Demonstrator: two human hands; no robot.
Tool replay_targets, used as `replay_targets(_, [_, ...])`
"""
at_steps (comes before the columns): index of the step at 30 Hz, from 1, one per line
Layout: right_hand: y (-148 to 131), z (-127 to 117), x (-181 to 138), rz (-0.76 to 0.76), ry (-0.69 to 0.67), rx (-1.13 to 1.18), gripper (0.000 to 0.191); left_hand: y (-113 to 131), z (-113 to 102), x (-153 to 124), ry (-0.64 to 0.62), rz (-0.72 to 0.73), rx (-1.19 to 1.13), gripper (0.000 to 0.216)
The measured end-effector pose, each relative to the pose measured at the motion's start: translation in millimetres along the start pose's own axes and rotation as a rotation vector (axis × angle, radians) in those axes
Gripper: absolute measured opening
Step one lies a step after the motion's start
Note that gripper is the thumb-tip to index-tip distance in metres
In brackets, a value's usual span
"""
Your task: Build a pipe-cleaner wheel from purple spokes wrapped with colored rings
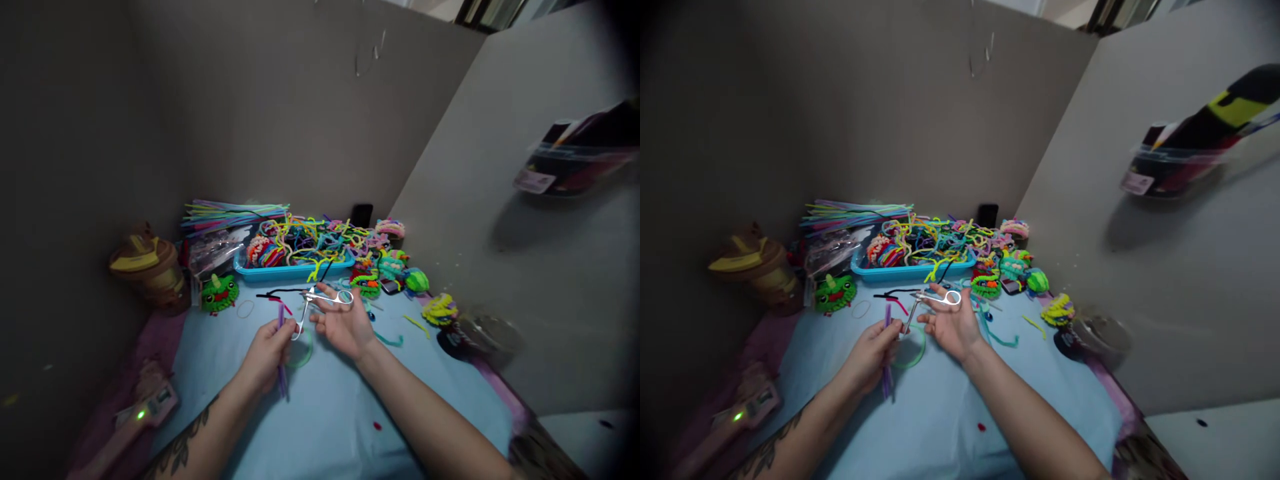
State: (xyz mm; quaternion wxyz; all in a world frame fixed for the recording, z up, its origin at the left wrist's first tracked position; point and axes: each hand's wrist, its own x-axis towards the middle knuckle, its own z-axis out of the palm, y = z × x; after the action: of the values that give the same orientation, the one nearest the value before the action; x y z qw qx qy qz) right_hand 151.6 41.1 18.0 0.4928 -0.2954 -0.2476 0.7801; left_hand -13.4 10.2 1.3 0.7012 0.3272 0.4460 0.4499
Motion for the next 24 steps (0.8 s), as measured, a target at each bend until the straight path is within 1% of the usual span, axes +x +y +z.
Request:
replay_targets(2, [1, -1, 1, 0.007, -0.018, -0.052, 0.058, 1, 1, -1, -0.023, -0.021, -0.024, 0.039])
replay_targets(3, [0, -3, 2, -0.012, 0.005, -0.103, 0.051, 2, 1, -1, -0.022, -0.024, -0.028, 0.039])
replay_targets(5, [-6, -7, 4, -0.096, 0.097, -0.223, 0.032, 4, 1, -1, -0.005, -0.022, -0.040, 0.039])
replay_targets(7, [-17, -13, 5, -0.215, 0.197, -0.307, 0.024, 5, 1, -1, 0.010, -0.016, -0.058, 0.038])
replay_targets(8, [-23, -16, 6, -0.270, 0.232, -0.322, 0.022, 6, 1, -1, 0.011, -0.014, -0.067, 0.037])
replay_targets(10, [-31, -20, 7, -0.330, 0.228, -0.393, 0.024, 6, 1, -1, -0.006, -0.012, -0.082, 0.036])
replay_targets(12, [-33, -22, 10, -0.283, 0.140, -0.511, 0.030, 6, 1, -2, -0.039, -0.024, -0.090, 0.036])
replay_targets(14, [-31, -23, 12, -0.219, 0.069, -0.604, 0.028, 5, 1, -3, -0.063, -0.035, -0.102, 0.036])
replay_targets(15, [-31, -24, 12, -0.217, 0.070, -0.628, 0.026, 5, 0, -3, -0.068, -0.036, -0.111, 0.036])
replay_targets(17, [-38, -28, 5, -0.297, 0.168, -0.615, 0.025, 6, -1, -2, -0.070, -0.024, -0.131, 0.035])
replay_targets(19, [-54, -40, -14, -0.410, 0.318, -0.657, 0.027, 7, -4, 0, -0.059, -0.008, -0.152, 0.034])
replay_targets(20, [-63, -49, -28, -0.448, 0.392, -0.730, 0.027, 8, -5, 1, -0.050, -0.002, -0.163, 0.034])
replay_targets(22, [-82, -72, -69, -0.455, 0.531, -0.938, 0.027, 9, -7, 3, -0.033, 0.002, -0.185, 0.034])
replay_targets(23, [-90, -85, -94, -0.432, 0.608, -1.055, 0.026, 10, -7, 4, -0.028, -0.001, -0.194, 0.034])
replay_targets(24, [-96, -98, -120, -0.368, 0.670, -1.206, 0.025, 10, -7, 5, -0.024, -0.004, -0.201, 0.034])
